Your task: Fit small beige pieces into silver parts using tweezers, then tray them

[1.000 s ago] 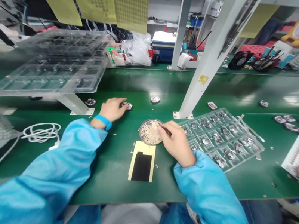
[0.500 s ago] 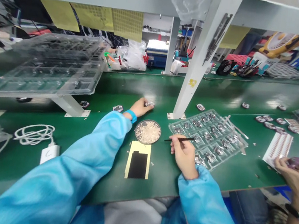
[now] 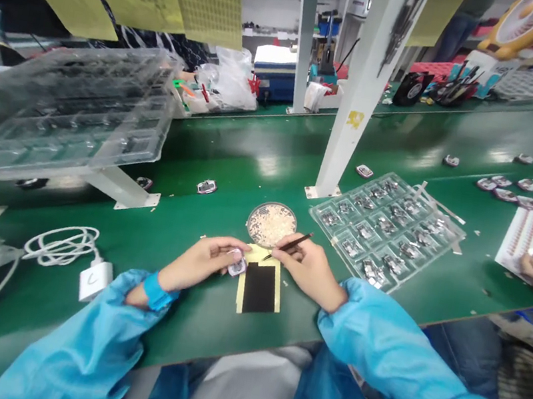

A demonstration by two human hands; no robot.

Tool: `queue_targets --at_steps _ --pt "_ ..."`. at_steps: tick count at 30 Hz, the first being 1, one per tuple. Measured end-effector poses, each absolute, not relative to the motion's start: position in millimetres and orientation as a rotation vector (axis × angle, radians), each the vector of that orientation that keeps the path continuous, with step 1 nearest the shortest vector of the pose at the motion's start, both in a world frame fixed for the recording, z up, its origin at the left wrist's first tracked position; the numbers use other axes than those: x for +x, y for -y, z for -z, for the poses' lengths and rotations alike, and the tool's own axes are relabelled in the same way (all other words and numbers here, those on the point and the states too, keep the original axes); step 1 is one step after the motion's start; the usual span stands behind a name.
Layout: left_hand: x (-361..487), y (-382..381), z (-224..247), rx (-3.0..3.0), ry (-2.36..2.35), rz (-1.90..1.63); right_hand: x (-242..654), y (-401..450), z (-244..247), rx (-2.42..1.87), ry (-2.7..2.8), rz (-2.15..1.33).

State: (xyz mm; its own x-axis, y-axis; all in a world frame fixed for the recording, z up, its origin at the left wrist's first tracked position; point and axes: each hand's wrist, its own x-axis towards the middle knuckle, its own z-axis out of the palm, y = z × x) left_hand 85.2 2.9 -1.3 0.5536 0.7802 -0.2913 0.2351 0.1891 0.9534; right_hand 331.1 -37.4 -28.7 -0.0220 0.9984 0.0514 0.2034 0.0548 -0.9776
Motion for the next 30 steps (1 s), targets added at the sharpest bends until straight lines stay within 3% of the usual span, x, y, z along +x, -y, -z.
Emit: queue_targets --at_steps 8,30 --pt "88.5 8.7 9.4 1.823 -1.116 -0.457 329.4 35.7 25.6 -1.356 1.464 -1.016" --pt "94.0 9.9 11.1 1.860 -1.178 -0.500 318.2 43.2 20.0 -1.103 1.621 -0.835"
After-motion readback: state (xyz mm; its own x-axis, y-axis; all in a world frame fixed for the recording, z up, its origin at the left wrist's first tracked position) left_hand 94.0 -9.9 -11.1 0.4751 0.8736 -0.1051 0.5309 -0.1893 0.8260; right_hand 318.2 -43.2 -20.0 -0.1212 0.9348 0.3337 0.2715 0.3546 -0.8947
